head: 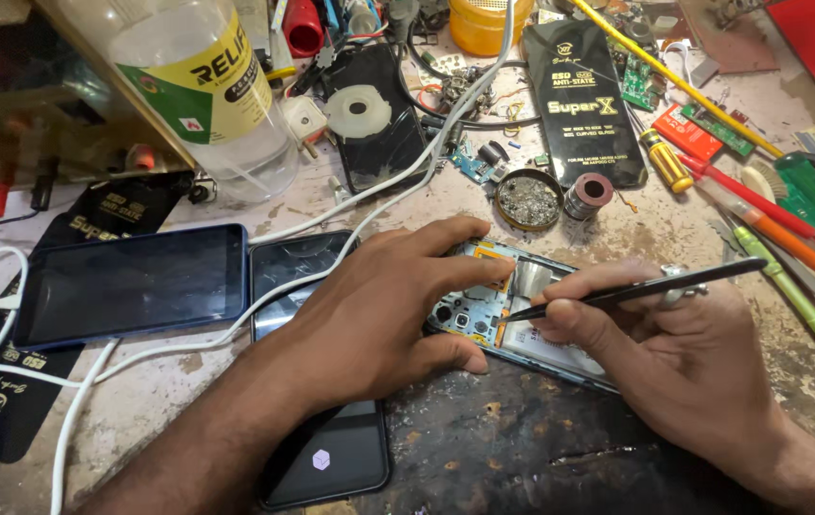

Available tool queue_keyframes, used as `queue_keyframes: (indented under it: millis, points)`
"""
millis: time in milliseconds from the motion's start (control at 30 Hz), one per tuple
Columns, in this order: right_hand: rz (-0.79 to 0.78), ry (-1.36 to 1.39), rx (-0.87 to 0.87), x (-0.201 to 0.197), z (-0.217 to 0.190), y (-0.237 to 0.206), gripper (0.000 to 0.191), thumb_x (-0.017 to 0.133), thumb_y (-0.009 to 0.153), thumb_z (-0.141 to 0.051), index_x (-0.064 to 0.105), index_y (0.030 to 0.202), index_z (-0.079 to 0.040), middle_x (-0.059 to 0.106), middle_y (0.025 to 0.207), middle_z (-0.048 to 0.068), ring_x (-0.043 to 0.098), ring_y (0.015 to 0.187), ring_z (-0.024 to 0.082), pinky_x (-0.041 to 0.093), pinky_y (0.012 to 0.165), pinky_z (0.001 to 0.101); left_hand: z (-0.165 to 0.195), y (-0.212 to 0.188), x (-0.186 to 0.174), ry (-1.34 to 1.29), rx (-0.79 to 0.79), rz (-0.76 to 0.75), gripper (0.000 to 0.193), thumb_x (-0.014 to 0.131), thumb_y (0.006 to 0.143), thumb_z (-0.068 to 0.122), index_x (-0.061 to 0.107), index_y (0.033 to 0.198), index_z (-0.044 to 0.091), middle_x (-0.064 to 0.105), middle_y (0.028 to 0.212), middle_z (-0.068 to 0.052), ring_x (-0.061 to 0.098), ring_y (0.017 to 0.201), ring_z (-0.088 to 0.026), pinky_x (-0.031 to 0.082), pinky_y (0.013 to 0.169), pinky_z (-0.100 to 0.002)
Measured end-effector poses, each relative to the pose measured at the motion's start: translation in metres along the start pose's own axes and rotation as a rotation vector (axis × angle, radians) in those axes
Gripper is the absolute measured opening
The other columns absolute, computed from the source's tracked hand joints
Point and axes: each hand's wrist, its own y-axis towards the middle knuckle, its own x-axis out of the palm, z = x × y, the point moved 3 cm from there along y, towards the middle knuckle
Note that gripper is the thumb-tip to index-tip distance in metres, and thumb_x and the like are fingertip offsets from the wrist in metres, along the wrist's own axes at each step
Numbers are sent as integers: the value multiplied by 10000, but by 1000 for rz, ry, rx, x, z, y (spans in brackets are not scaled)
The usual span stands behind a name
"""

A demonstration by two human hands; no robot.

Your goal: The person repairs a smartphone at a cluttered workbench. They use a pry tool to work on the exposed internals and battery of an opened phone, press the battery and frame together, close the phone by pressing its back cover, then plug in a charging cable and hold the phone while its screen shows a charging indicator.

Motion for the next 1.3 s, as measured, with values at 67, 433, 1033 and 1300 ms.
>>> queue_keyframes:
  millis: [67,433,1033,1300]
  points:
    - [10,-69,7,0,0,0,186,710,886,-76,745,1049,7,828,917,96,790,857,118,642,738,230,0,0,0,0,-3,-1,737,906,647,360,667,1313,151,542,1459,-146,553,1283,-378,436,1029,-488]
    - [29,-160,-22,0,-1,-2,171,730,877,-100,759,1026,-22,837,899,61,781,818,85,630,686,218,3,-2,-1,12,65,52,737,913,664,346,665,1323,131,519,1465,-192,518,1304,-413,416,1036,-503]
    - [-15,-99,-63,-1,-5,-1,178,723,885,-90,748,1039,-4,831,883,82,782,814,96,633,677,220,3,-1,0,-6,-17,-40,725,894,662,354,656,1315,145,552,1450,-121,565,1281,-360,446,1031,-482]
    - [-14,-59,-46,-2,4,-2,182,713,897,-86,742,1050,8,829,872,99,787,823,110,637,702,227,4,0,-1,7,4,-16,733,905,654,343,659,1314,138,544,1444,-134,565,1255,-376,440,1009,-493]
